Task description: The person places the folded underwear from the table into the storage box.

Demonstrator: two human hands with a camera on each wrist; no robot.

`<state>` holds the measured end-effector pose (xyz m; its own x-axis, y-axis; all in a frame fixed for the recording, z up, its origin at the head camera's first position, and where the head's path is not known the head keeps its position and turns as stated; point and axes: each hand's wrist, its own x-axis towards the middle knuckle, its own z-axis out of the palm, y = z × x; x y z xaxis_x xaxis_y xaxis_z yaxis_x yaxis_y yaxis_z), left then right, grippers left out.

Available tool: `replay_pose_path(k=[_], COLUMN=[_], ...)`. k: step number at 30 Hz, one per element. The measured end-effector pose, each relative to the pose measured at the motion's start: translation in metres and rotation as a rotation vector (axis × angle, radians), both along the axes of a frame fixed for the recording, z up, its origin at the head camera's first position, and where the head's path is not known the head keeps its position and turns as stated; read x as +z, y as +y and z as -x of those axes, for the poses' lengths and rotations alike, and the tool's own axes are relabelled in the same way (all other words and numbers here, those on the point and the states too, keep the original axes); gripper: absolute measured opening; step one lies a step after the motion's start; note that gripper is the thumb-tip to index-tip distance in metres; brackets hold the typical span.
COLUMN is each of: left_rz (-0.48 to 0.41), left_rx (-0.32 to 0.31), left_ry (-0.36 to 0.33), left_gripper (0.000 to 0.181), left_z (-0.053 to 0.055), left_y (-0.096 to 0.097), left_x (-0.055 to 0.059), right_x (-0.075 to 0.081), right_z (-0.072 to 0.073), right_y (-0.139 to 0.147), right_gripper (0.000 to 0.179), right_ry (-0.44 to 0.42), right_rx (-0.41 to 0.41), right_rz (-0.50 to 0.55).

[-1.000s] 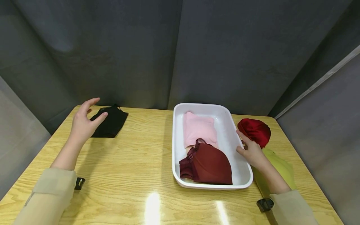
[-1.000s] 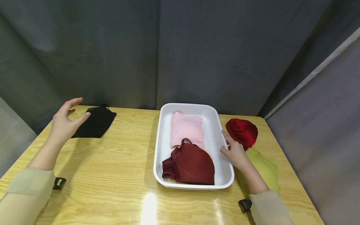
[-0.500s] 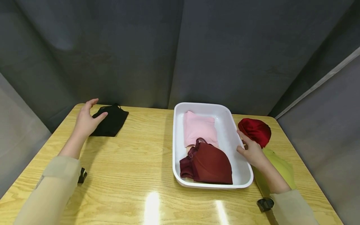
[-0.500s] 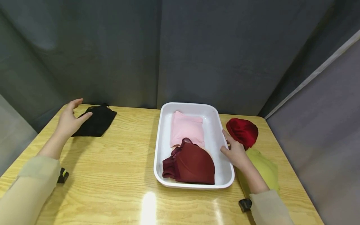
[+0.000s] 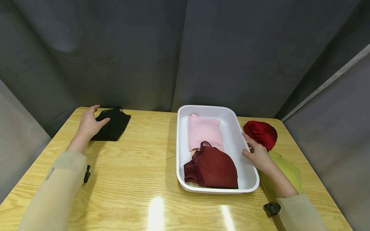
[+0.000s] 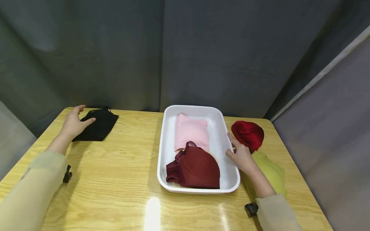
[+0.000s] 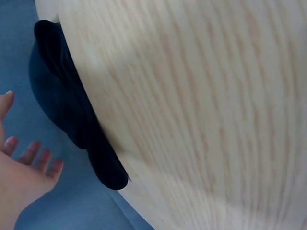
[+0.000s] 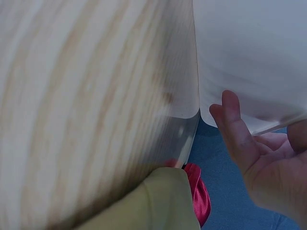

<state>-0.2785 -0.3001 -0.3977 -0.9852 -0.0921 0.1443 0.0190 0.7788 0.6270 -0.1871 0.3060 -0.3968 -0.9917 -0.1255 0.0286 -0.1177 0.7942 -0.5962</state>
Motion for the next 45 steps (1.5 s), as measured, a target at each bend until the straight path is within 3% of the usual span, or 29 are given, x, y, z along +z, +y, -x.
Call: replay_pose_path(k=[7, 14, 25, 39, 45], left_rz=[0.093, 0.133, 0.061, 0.097, 0.023], left_rx=[0.066, 0.122, 0.077, 0.063, 0.042], left_ry=[-0.062, -0.195, -0.349, -0.370, -0.421], left_gripper=[0.080, 0.091, 0.103, 0.100, 0.099], left_z=[0.004, 0.004, 0.005, 0.009, 0.010], left_y=[-0.006, -0.008, -0.011, -0.008, 0.000], left_x=[-0.011, -0.015, -0.017, -0.017, -0.011], right_x=[0.000, 0.000, 0.000, 0.000, 0.000], right_z=[0.000, -0.002, -0.002, -0.003, -0.003], right_y=[-0.002, -0.001, -0.001, -0.002, -0.001], right_gripper=[0.064, 0.064, 0.064, 0.064, 0.063], right_ry=[-0.007, -0.003, -0.007, 0.003, 0.017], right_rx=[0.009, 0.006, 0.008, 0.009, 0.006], right_rz=[0.011, 0.012, 0.011, 0.010, 0.009])
